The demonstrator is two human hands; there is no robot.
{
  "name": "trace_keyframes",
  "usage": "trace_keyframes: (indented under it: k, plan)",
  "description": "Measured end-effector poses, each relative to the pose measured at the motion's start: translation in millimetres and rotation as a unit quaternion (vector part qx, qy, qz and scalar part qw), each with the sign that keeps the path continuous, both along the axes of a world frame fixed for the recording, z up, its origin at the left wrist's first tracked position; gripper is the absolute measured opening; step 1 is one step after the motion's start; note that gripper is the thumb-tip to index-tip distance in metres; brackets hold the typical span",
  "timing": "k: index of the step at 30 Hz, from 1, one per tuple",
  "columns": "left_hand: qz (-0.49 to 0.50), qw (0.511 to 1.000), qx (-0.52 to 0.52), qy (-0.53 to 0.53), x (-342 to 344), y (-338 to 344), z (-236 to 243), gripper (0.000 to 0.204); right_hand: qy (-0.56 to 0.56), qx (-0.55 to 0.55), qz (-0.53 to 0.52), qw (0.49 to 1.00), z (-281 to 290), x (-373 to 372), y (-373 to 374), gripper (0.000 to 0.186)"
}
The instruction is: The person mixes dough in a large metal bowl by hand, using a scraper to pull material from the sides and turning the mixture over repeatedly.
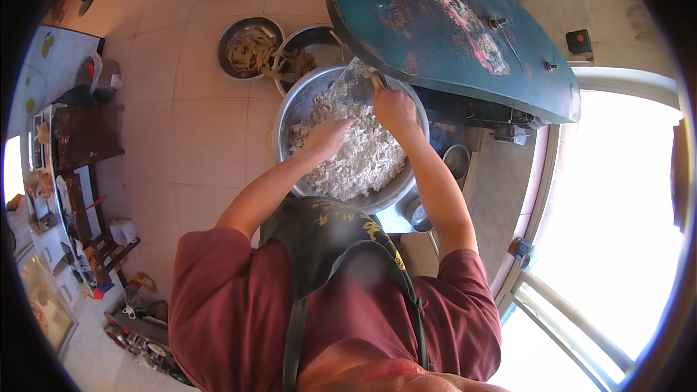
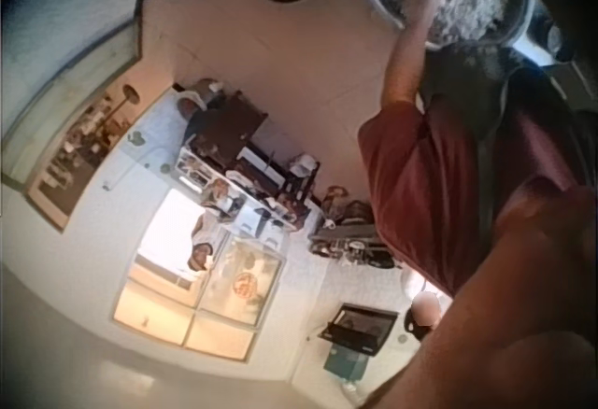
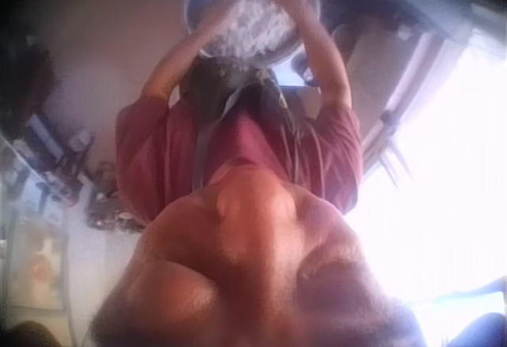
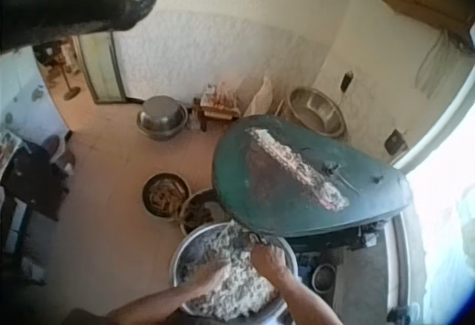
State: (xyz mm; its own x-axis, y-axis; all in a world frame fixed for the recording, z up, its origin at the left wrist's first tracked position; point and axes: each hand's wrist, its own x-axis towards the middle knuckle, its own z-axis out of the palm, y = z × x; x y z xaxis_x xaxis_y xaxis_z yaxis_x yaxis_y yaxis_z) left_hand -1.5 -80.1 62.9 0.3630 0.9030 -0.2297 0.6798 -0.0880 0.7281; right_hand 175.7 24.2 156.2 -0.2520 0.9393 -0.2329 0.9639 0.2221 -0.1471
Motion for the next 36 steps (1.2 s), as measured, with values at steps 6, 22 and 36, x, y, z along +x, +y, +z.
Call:
trace_keyframes:
  k: [6,22,36]
  plan:
    - [0.004,0.996,0.080,-0.030,6,4,9,0.055,0.052,0.002,-0.033,0.998,26,-22,-2,0.039]
    - [0.037,0.992,0.023,-0.117,17,3,46,0.049,0.029,-0.009,0.070,0.997,-11,-26,-15,0.045]
    - [0.052,0.998,0.028,-0.004,28,48,69,0.058,0.020,0.042,-0.054,0.997,-4,-10,12,0.025]
